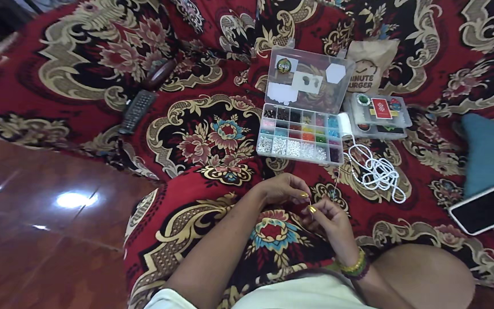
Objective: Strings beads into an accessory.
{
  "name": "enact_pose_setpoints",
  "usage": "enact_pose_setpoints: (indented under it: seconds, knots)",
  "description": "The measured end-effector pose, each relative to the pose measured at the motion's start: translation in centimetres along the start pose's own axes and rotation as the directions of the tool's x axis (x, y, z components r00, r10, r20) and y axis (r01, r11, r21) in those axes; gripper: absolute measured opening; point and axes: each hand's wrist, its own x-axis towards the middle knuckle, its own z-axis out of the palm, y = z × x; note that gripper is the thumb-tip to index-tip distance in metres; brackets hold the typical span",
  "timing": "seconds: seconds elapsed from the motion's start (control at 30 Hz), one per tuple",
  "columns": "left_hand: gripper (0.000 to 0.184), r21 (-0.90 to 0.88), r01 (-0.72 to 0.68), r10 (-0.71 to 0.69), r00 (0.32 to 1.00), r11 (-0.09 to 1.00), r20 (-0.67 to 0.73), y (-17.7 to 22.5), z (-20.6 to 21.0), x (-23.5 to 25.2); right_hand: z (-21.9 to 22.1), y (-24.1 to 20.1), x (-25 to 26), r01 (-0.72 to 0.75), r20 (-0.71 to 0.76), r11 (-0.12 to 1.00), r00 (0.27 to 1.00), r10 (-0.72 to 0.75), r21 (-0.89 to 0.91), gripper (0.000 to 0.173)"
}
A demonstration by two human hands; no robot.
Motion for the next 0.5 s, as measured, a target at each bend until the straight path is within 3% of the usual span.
enact_pose_setpoints:
  seconds: [0.5]
  knots:
    - [0.014, 0.071, 0.026, -0.029, 0.999, 0.997, 0.041, 0.06, 0.03, 0.01, -0.07, 0.03, -0.01, -0.039, 0.022, 0.999, 0.999, 0.04, -0.019, 0.011]
